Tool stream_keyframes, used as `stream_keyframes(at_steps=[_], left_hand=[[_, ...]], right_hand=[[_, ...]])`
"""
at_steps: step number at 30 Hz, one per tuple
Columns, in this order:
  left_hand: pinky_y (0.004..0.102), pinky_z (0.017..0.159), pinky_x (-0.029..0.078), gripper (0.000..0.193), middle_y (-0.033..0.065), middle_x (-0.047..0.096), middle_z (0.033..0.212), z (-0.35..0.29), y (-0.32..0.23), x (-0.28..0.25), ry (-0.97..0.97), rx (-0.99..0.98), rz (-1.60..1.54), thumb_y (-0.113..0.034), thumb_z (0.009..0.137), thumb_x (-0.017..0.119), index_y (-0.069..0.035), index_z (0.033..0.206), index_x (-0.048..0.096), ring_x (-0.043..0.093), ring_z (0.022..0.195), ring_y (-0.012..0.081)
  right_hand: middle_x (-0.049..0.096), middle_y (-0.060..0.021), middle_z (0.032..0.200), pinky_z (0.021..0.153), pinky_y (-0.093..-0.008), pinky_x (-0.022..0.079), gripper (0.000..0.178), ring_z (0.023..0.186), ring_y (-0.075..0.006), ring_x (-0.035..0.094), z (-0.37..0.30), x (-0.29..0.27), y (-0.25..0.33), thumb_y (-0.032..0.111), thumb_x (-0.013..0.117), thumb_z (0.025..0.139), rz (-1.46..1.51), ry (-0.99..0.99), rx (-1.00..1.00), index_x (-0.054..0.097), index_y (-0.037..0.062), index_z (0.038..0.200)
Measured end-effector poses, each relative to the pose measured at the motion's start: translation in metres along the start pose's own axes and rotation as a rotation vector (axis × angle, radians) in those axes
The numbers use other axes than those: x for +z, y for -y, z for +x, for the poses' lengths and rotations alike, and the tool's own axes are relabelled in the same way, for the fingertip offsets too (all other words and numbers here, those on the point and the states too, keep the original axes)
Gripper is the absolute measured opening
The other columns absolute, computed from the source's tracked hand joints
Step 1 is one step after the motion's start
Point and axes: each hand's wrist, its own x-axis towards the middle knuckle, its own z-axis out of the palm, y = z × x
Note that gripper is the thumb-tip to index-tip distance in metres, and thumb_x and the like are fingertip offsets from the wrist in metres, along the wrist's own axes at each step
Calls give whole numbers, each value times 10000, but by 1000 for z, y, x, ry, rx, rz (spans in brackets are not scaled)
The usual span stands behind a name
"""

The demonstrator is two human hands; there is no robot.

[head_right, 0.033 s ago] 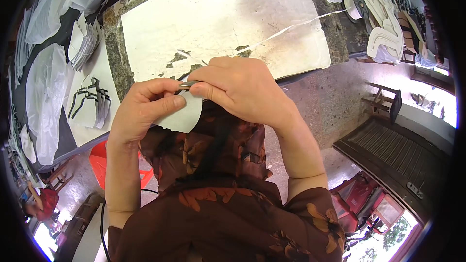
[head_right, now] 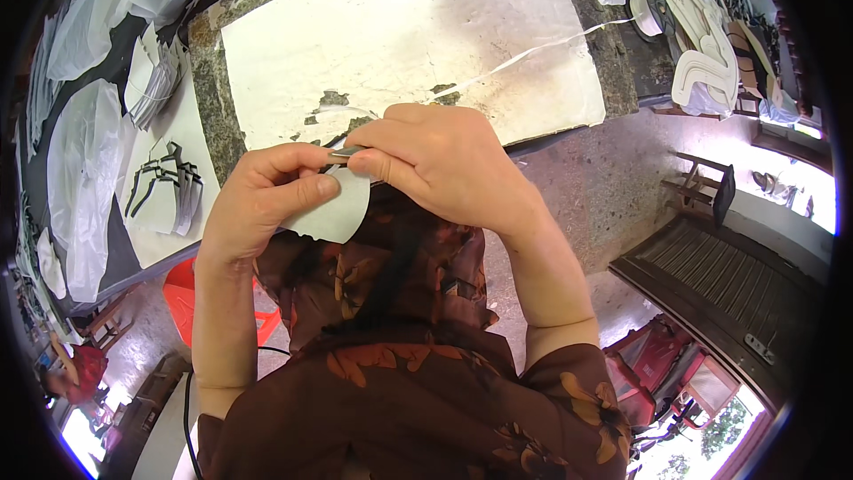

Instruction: Trimming excess material and threads from shoe upper components using small snips.

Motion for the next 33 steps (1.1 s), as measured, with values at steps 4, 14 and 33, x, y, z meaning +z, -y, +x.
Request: stream_keyframes(at_steps=[4,14,33], left_hand=[[187,574,303,242,-105,536,747,0,4,-3,25,39,-10,-109,950,733,-16,1173,737,416,671,-5],[205,700,449,465,-34,639,751,-3,12,-13,-94,58,-146,-420,1103,475,-21,1153,708,572,696,54],[274,868,547,293,90,745,990,-39,25,-50,-56,82,-249,-206,1065,574,25,1203,692,695,889,131]], right_hand=[[653,-59,765,615,-316,461,267,666,-155,598,-1,4,4,309,751,911,355,-83,151,722,45,940],[531,66,752,642,-221,368,115,721,-22,459,2,8,21,87,737,889,705,-9,547,650,19,858],[524,82,731,601,-216,347,112,681,-21,424,8,24,30,96,726,905,704,-78,480,650,32,852]])
